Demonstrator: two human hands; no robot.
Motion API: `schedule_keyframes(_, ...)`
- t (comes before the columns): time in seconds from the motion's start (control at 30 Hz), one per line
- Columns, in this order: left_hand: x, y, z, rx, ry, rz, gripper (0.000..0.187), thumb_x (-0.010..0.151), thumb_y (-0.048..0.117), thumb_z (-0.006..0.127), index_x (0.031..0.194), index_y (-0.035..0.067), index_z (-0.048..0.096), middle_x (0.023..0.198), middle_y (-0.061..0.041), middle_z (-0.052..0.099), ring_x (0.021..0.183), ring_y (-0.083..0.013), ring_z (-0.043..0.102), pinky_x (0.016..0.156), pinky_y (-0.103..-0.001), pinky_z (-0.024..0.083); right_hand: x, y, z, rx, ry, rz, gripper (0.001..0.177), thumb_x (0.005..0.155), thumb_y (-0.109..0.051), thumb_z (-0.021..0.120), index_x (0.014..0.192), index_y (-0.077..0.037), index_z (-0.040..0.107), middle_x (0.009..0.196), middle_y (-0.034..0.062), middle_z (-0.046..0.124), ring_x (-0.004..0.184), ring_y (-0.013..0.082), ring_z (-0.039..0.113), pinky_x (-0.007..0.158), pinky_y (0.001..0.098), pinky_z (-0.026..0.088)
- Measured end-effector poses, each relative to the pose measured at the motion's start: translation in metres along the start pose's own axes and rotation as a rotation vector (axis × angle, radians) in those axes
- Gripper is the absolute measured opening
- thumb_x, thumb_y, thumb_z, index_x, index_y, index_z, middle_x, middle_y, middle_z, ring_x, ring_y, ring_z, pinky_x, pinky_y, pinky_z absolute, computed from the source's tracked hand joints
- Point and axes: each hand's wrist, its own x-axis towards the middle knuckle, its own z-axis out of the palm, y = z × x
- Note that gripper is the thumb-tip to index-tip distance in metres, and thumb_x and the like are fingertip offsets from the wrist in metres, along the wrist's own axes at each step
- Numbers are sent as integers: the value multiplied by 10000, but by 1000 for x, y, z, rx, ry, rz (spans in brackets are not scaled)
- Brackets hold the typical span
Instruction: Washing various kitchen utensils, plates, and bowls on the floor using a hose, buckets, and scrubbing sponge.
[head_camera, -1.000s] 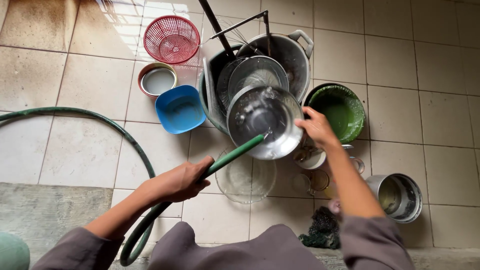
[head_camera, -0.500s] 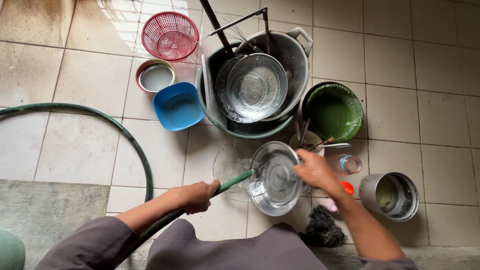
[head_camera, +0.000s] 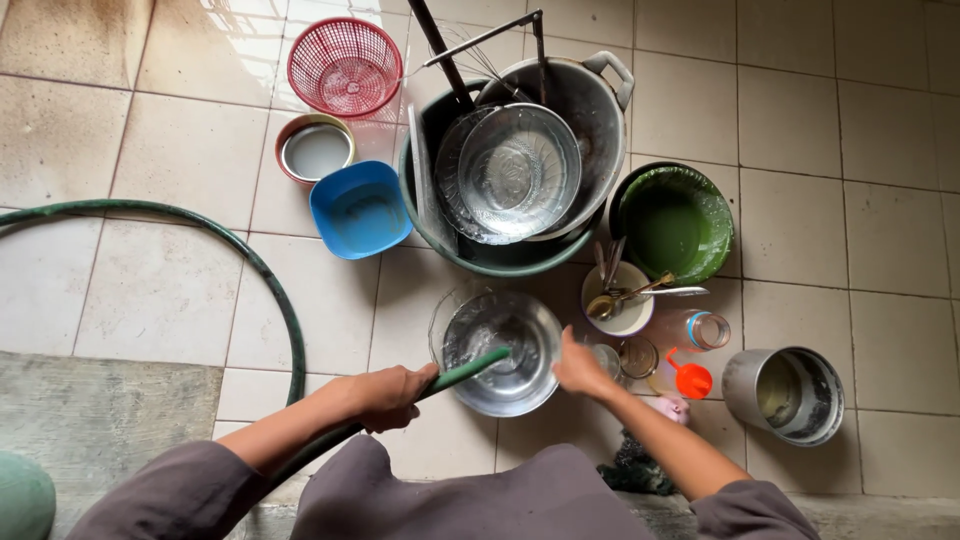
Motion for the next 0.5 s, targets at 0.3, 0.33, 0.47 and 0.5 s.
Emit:
schedule_keyframes(0.3,-10,9,-27,-113,83,130,325,967,149,609,1200,147,383,628,-115,606,508,-273,587,453,-432,477,33,-101,-86,123,269,-259,182,979,-194,604,947,-45,702,810,202,739,711,350,751,647,450,592)
schedule_keyframes(0.33,-3,3,-27,-68,227,302,369,933,152,652,1181,116,381,639,-152,630,550,-340,610,489,-468,478,49,-107,-98,197,402,-299,183,965,-207,640,1044,-43,663,811,200,731,728,360,741,646,459,583)
schedule_keyframes(0.47,-12,20,-48,-17,510,447,353,930,149,651,1165,79,397,683,-238,655,675,-474,640,586,-546,461,143,-116,-118,329,689,-181,749,784,-209,830,1370,44,438,939,260,697,876,433,687,759,490,558)
schedule_keyframes(0.5,-18,24,-55,-16,514,443,353,930,149,651,1165,79,397,683,-238,655,675,-474,640,586,-546,461,160,-118,-115,332,688,-186,749,784,-209,830,1370,44,438,939,260,697,876,433,687,759,490,558)
